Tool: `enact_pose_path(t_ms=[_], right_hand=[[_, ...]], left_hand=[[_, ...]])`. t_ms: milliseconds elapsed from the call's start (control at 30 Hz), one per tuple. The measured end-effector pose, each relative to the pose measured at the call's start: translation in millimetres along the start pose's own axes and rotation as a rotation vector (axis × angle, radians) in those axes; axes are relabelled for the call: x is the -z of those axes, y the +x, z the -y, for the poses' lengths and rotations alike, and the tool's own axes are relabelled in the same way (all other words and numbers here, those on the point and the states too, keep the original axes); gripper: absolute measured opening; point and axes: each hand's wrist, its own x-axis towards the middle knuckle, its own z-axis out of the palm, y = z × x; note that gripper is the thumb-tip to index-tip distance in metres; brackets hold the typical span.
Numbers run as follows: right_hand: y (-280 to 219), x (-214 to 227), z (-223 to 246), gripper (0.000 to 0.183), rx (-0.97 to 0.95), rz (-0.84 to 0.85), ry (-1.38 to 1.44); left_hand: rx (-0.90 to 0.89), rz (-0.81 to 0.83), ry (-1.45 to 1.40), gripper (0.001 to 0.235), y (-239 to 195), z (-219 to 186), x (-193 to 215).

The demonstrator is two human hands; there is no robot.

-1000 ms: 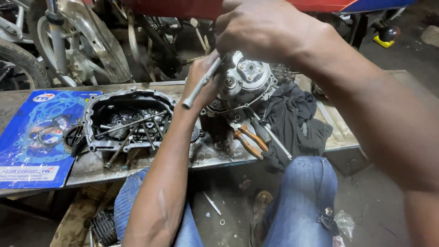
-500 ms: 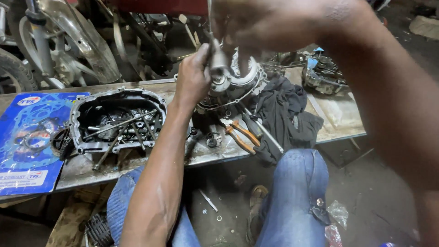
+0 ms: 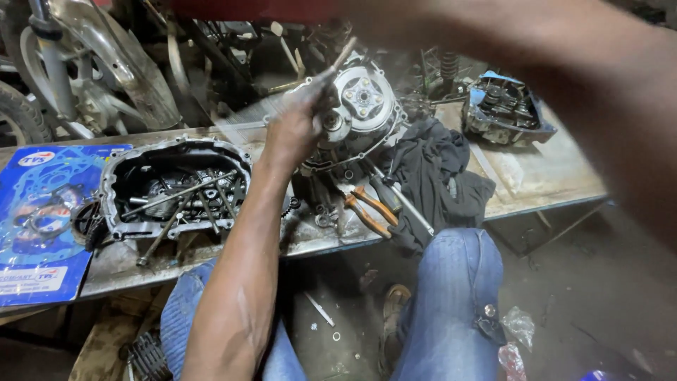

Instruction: The person is performing maintenance on a motorcycle engine, using tools to adjust internal components before fitting the engine cover.

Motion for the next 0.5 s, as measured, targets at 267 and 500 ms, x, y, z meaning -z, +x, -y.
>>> enact_pose_path(t_ms=[267, 500], right_hand=[[-49.2, 43.5, 129.8, 0.024, 0.017, 0.106, 0.122], [-55.3, 56.2, 139.3, 0.034, 0.039, 0.107, 0.369]], left_hand=[[-0.114, -0.03, 0.143, 0.011, 0.9, 17.2, -1.3], [-0.048, -0.018, 0.055, 0.009, 2.5, 5.0, -1.3]])
